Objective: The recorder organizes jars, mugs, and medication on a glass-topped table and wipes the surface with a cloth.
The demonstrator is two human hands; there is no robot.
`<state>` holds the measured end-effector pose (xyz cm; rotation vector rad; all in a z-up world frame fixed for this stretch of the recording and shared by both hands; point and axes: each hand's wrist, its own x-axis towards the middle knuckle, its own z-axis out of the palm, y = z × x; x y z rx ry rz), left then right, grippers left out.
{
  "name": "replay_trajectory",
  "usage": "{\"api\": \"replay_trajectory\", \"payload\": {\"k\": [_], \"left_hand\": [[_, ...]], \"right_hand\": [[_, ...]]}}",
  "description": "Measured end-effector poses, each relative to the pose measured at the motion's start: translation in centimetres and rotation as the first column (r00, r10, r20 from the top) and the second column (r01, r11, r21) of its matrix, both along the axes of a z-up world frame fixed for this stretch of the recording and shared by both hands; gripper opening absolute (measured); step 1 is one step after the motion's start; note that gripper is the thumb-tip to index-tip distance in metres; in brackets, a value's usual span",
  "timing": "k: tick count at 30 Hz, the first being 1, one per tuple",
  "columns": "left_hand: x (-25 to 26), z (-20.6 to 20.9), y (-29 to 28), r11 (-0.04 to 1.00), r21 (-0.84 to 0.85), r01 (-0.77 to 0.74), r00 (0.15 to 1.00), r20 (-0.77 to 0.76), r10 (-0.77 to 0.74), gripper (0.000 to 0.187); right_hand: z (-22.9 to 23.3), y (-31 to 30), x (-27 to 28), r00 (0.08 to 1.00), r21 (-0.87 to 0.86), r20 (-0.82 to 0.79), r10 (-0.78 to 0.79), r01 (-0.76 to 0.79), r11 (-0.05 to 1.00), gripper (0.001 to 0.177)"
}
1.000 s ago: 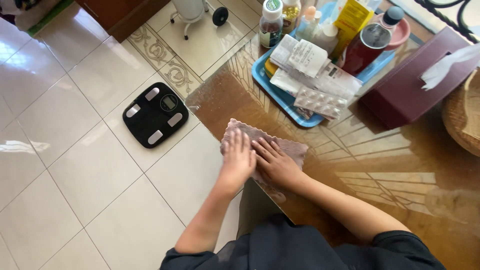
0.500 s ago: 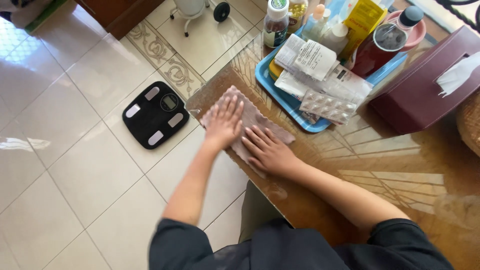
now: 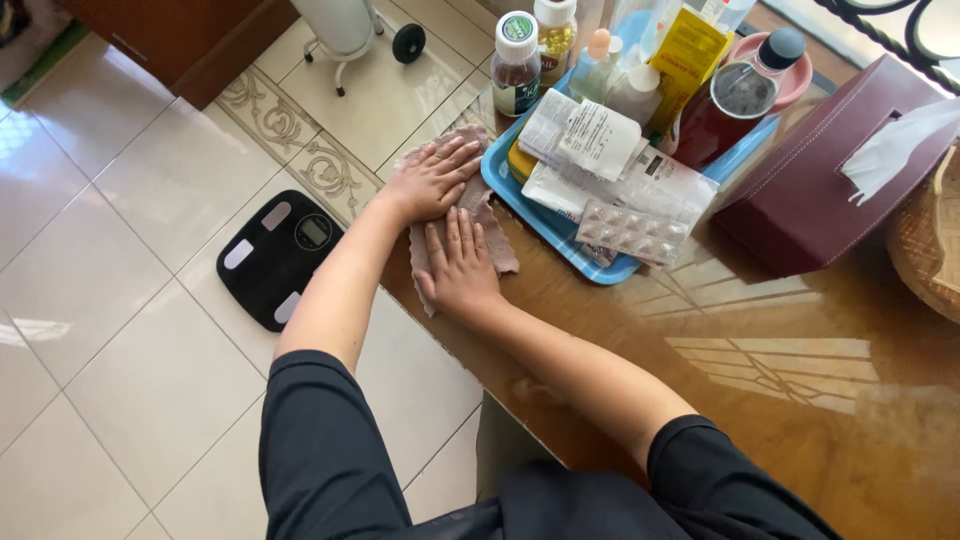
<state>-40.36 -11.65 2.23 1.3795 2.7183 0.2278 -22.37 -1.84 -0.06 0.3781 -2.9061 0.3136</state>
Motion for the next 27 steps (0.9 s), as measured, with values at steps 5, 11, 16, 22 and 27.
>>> {"api": "replay_trajectory", "payload": {"k": [5, 11, 16, 22, 27], "left_hand": [[-3.1, -0.5, 1.6, 0.998, -0.007, 0.069, 0.998, 0.001, -0.069, 0.06], [-4.5, 0.4, 2.9, 0.999, -0.017, -0.027, 0.998, 0.056, 0.028, 0.058], [-4.5, -0.5, 2.7, 0.992, 0.047, -0.118, 0.99, 0.077, 0.114, 0.057], [-2.2, -1.6, 1.8, 0.956, 0.091, -0.279, 0.958, 0.091, 0.271, 0.058], [-2.3, -1.7, 1.6, 0.984, -0.031, -0.173, 0.985, -0.035, 0.172, 0.062]], "right_hand": [[0.1, -0.7, -2.4, 0.996, -0.005, 0.044, -0.079, 0.079, 0.997, 0.083], [1.0, -0.5, -5.2, 0.978, 0.003, 0.16, -0.131, 0.132, 0.991, 0.084], [1.0, 0.3, -6.1, 0.972, 0.007, 0.195, -0.128, 0.129, 0.992, 0.083], [1.5, 2.7, -3.9, 0.989, -0.009, 0.143, -0.043, 0.045, 0.999, 0.079], [0.5, 3.1, -3.1, 0.994, -0.039, 0.114, -0.002, 0.007, 0.999, 0.076]]}}
